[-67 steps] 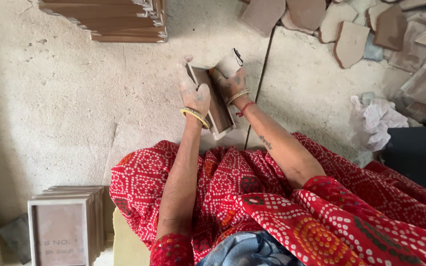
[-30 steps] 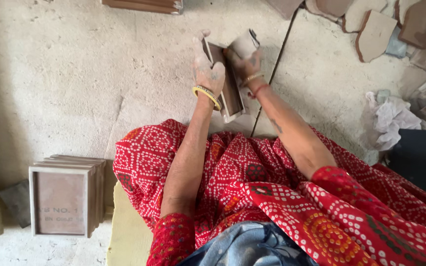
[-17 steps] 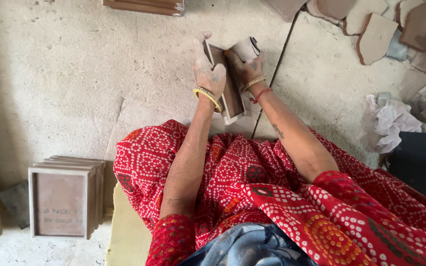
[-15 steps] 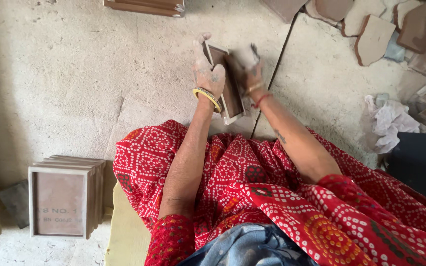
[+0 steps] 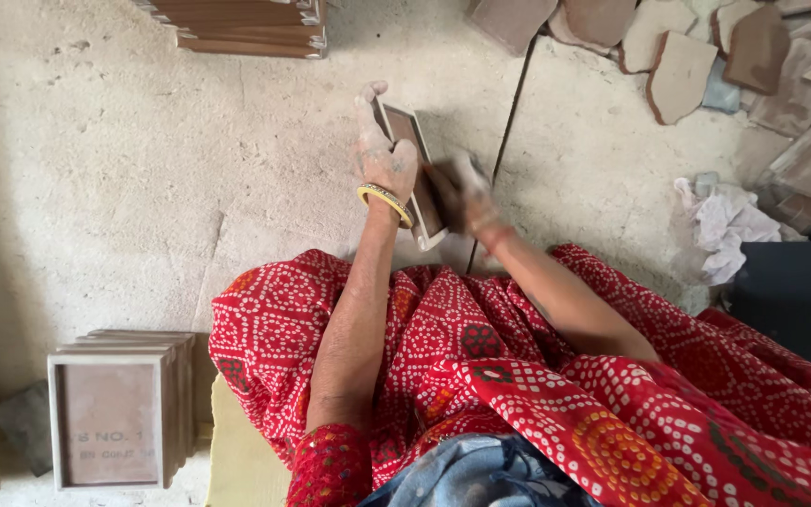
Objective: The person sits on the floor and sands the edges and surfaces of small rectangular wooden frames using a sanding block. They handle each frame one at a time, turning it over to sand multiple sides, then place the finished frame aside and pick up the next one.
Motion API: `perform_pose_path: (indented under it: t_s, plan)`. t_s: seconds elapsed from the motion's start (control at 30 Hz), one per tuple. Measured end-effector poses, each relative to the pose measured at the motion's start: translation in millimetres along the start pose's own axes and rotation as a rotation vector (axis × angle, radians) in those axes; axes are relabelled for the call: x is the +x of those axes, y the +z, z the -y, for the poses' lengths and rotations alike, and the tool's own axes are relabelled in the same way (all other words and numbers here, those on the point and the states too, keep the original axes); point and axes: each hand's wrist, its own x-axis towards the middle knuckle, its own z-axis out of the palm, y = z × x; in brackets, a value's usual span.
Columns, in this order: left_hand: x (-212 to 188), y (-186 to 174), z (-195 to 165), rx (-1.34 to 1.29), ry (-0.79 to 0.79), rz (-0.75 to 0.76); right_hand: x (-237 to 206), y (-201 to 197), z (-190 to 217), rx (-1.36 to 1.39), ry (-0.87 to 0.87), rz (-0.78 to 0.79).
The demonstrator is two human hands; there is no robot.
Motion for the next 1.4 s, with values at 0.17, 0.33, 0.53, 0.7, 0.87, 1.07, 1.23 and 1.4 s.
perform_pose_path:
  t_s: [0.17,0.33,0.53,0.7,0.87,1.07,1.23,1.4]
  plan:
    - [4,-4,0,-0.104,0.189,-0.026,80,18,-13,0.492,0.580,0.110]
    - [11,-6,15,-0.041,-0.035,-0.042,43,8,8,0.826,0.821,0.202]
    - [28,-3,37,0.067,-0.168,-0.080,-32,-31,28,0.613,0.741,0.121]
    - [14,-10,28,-0.291,0.110,-0.084,-37,-29,7,0.834,0.961,-0.018]
    - [-2,-47,-15,-0.384,0.273,0.134,-38,-15,-26,0.898,1.046,-0.255]
    - [-7,-62,-53,-0.046,-0.034,0.282,-49,-10,-8,0.925,1.196,-0.096]
    - [9,-59,-32,0.267,0.086,0.174,-43,-3,18,0.854,0.917,-0.065]
    - [31,-69,30,-0.435,-0.146,0.200,-46,-9,7,0.626,0.803,0.010]
